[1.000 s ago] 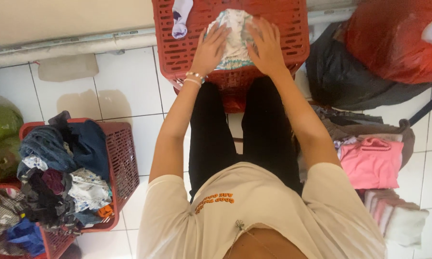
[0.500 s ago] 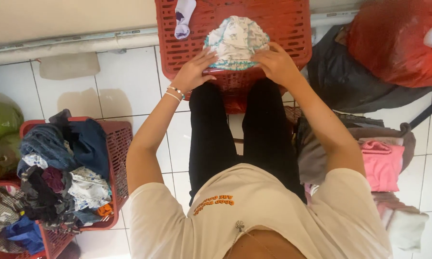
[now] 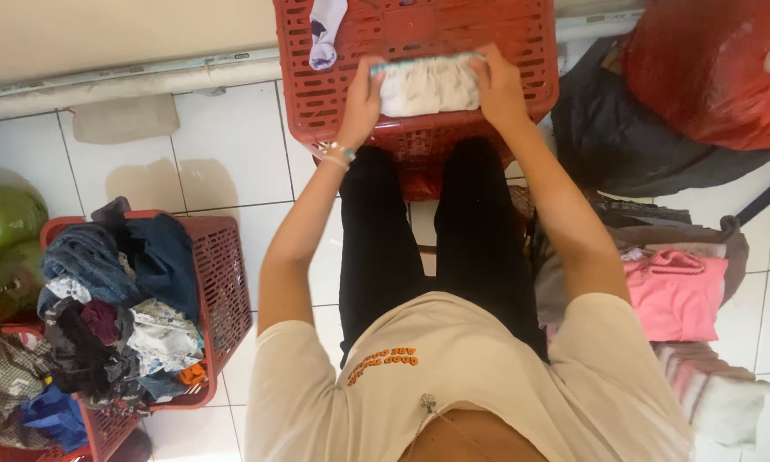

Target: The person folds a pair of pants, a shirt, and socks on a red basket before spraying a stack of clothes with liquid and opening a red plastic bag.

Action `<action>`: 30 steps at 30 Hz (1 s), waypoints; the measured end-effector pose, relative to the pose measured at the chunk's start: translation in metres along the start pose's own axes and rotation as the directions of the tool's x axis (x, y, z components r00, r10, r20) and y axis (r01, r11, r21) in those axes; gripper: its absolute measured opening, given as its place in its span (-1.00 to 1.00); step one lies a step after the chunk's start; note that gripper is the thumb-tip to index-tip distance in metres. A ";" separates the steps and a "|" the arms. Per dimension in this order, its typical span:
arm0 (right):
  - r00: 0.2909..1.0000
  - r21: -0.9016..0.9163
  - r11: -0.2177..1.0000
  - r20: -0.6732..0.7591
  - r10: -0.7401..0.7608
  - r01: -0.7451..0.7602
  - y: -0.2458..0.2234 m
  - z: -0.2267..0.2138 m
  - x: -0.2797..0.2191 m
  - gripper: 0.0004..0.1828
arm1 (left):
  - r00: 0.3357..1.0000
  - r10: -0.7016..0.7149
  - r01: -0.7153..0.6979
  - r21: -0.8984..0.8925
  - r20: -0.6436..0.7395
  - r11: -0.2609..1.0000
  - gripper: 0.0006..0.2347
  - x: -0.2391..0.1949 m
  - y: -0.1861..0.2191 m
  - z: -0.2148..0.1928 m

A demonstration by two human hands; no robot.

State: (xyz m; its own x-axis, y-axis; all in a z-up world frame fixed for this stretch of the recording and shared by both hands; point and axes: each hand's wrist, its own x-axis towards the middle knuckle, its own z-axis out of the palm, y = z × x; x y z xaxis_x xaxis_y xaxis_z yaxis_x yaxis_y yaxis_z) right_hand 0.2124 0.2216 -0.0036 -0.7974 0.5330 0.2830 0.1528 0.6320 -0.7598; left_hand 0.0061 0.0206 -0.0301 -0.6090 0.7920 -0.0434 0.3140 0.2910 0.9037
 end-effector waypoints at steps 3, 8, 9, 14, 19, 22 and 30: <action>0.991 0.032 0.993 -0.060 0.118 -0.117 0.001 0.004 0.015 -0.78 | 0.965 0.207 -0.218 -0.053 -0.161 0.975 -0.86 0.022 -0.010 0.015; 0.996 -0.373 0.928 -0.089 -0.029 -0.006 0.044 0.021 0.014 -0.72 | 0.958 0.262 -0.213 0.332 -0.112 0.919 -0.83 0.025 0.002 0.014; 0.996 -0.373 0.928 -0.088 -0.028 -0.007 0.043 0.022 0.013 -0.72 | 0.959 0.260 -0.211 0.331 -0.112 0.920 -0.83 0.025 0.004 0.014; 0.975 -0.410 0.886 -0.145 0.171 -0.216 0.005 0.011 0.008 -0.62 | 0.964 0.219 -0.140 0.413 -0.150 0.900 -0.71 0.011 0.022 0.012; 0.983 -0.450 0.883 -0.176 0.056 -0.131 -0.001 0.020 0.005 -0.53 | 0.908 0.383 -0.241 0.535 -0.171 0.810 -0.58 0.012 0.018 0.032; 0.982 -0.483 0.859 -0.153 0.112 -0.173 -0.017 0.044 -0.004 -0.38 | 0.923 0.383 -0.296 0.570 -0.035 0.766 -0.54 0.007 0.020 0.058; 0.910 -0.503 0.768 -0.103 0.402 -0.396 -0.034 0.081 -0.020 0.05 | 0.942 0.334 -0.206 0.720 -0.038 0.663 -0.49 -0.008 0.004 0.089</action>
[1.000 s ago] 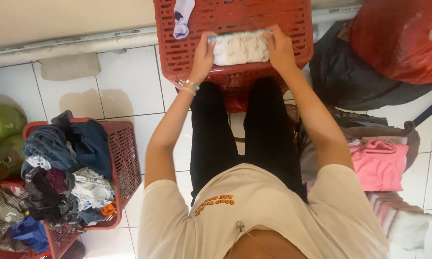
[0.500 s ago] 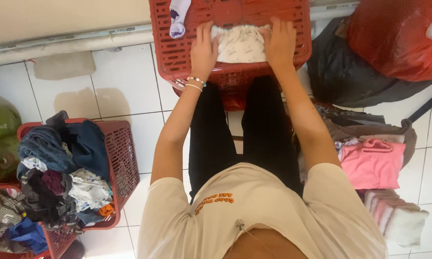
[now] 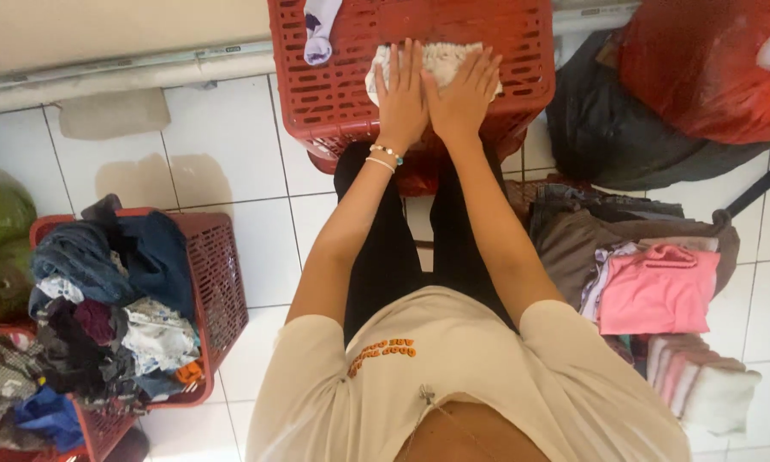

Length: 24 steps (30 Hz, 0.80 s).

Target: The person folds a pair of pants, a shirt, and socks on a red basket before spraying a stack of clothes with liquid and opening a red plastic bag.

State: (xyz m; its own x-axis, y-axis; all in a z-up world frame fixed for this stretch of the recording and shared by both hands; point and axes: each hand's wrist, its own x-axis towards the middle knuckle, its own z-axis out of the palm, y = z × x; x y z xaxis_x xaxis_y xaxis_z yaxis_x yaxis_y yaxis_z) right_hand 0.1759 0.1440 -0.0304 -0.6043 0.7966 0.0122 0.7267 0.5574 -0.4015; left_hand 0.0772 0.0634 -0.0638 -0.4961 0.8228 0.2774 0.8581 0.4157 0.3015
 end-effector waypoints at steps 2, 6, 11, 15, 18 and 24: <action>0.995 0.043 0.994 0.015 0.099 -0.100 -0.006 -0.006 0.022 0.12 | 0.999 -0.039 0.040 -0.036 0.019 0.999 -0.47 0.010 -0.003 0.004; 0.998 0.059 0.997 -0.033 0.052 -0.050 0.013 0.014 0.026 0.11 | 0.996 -0.071 0.073 -0.052 0.050 0.996 -0.46 0.010 -0.001 0.006; 0.987 0.039 0.986 0.015 0.162 -0.162 0.009 -0.048 0.033 0.13 | 0.991 -0.063 0.069 -0.047 0.119 0.996 -0.43 0.016 -0.008 0.006; 0.954 0.129 0.969 0.241 0.176 -0.211 0.024 -0.051 0.050 -0.06 | 0.952 -0.082 0.105 -0.061 0.296 0.993 -0.29 0.050 -0.002 -0.047; 0.949 0.148 0.981 0.307 0.078 -0.128 0.035 -0.034 0.054 -0.24 | 0.854 -0.059 0.102 -0.055 0.518 0.993 -0.23 0.076 -0.019 -0.047; 0.974 0.112 0.985 -0.197 -0.108 0.132 0.028 -0.041 0.027 -0.09 | 0.783 0.092 0.074 -0.238 0.615 0.969 -0.36 0.097 -0.032 -0.034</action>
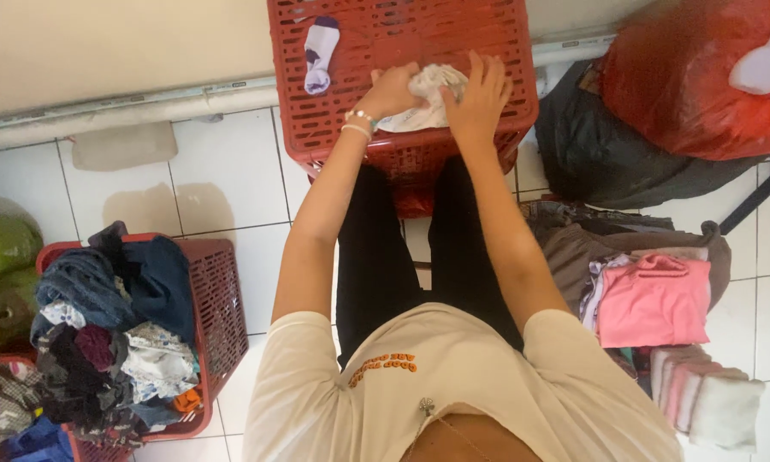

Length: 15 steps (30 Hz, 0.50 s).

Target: The person folds a pair of pants, a shirt, and socks on a red basket before spraying a stack of clothes with liquid and opening a red plastic bag.

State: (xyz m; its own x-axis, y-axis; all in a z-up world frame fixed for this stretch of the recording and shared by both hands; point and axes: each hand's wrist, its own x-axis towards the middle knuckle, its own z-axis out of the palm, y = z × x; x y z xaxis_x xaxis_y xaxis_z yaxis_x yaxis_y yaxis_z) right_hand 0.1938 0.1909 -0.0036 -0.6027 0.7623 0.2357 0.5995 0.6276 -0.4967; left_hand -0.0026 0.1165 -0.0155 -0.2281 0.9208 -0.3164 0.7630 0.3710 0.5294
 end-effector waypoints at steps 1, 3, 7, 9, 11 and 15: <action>0.993 0.013 0.998 -0.100 -0.055 0.056 0.002 0.003 -0.006 -0.16 | 0.999 -0.008 0.003 -0.150 -0.034 0.989 -0.39 -0.009 0.007 -0.008; 0.975 0.024 0.993 -0.198 -0.106 0.113 -0.007 -0.004 -0.014 -0.23 | 0.998 -0.021 0.001 -0.296 -0.062 0.955 -0.42 -0.025 0.014 -0.018; 0.980 0.646 0.763 0.170 -0.104 -0.031 -0.032 -0.030 -0.027 -0.19 | 0.943 0.218 -0.329 -0.618 -0.250 0.714 -0.45 -0.059 0.022 -0.018; 0.922 0.764 0.612 0.361 -0.140 -0.206 -0.037 -0.032 -0.034 -0.07 | 0.905 0.302 -0.425 -0.664 -0.299 0.615 -0.43 -0.078 0.030 -0.021; 0.829 0.740 0.469 0.559 -0.031 -0.482 -0.038 -0.034 -0.040 -0.11 | 0.901 0.319 -0.434 -0.605 -0.295 0.667 -0.35 -0.098 0.042 -0.028; 0.738 0.742 0.159 0.668 -0.098 -0.651 -0.038 -0.045 -0.063 -0.26 | 0.945 0.200 -0.289 -0.374 -0.259 0.881 -0.32 -0.131 0.067 -0.046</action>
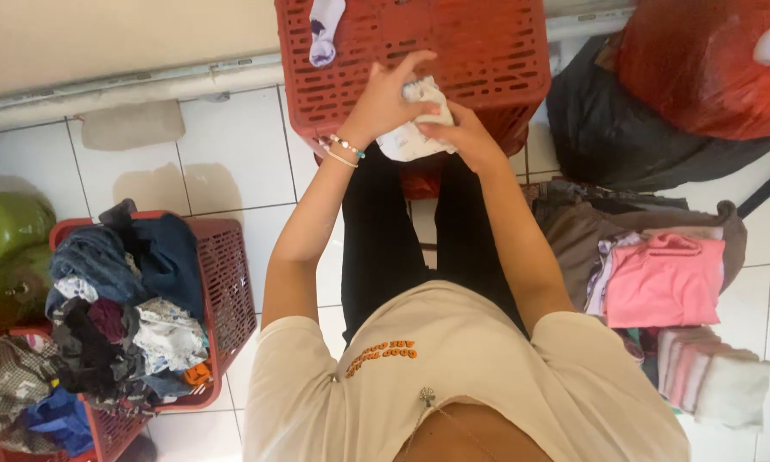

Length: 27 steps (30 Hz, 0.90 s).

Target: The person folds a pair of pants, a shirt, and socks on a red basket before spraying a stack of clothes with liquid and opening a red plastic bag.

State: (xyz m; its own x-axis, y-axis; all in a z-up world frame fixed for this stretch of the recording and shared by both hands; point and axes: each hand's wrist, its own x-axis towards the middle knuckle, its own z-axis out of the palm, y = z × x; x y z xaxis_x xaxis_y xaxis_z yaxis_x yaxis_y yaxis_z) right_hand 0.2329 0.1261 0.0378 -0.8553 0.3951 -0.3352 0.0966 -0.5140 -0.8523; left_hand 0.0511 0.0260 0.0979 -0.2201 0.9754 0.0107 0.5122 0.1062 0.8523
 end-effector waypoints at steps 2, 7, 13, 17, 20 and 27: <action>1.000 -0.029 0.999 0.015 0.027 -0.026 0.000 0.001 -0.014 -0.38 | 0.991 -0.118 0.127 0.209 -0.056 0.970 -0.33 -0.009 0.016 -0.003; 0.992 0.163 0.983 -0.107 -0.069 0.085 -0.003 0.011 -0.046 -0.41 | 0.920 -0.006 0.070 0.150 -0.392 0.986 -0.41 -0.035 -0.018 0.059; 0.984 0.297 0.943 -0.140 -0.112 0.149 0.018 0.007 -0.081 -0.41 | 0.904 -0.213 -0.064 -0.612 -0.369 0.788 -0.47 -0.073 -0.002 0.129; 0.995 0.443 0.891 -0.042 -0.089 0.098 0.021 0.000 -0.116 -0.44 | 0.950 -0.308 0.063 -0.929 -0.057 0.366 -0.45 -0.082 0.016 0.145; 0.997 0.499 0.863 -0.023 -0.079 0.080 0.027 -0.004 -0.134 -0.44 | 0.940 -0.331 0.159 -0.966 0.084 0.206 -0.39 -0.086 0.007 0.173; 0.971 0.441 0.876 -0.213 -0.108 0.194 0.037 -0.034 -0.188 -0.40 | 0.941 -0.196 0.294 -0.954 0.277 0.061 -0.36 -0.090 0.055 0.199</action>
State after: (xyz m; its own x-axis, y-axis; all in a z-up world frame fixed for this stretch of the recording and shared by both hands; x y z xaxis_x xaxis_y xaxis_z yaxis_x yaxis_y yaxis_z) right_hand 0.4144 0.0589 0.0555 -0.7325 0.6012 -0.3192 -0.3057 -0.7095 -0.6349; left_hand 0.2637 -0.0175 0.0398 -0.0769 0.9503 -0.3017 -0.8256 0.1089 0.5536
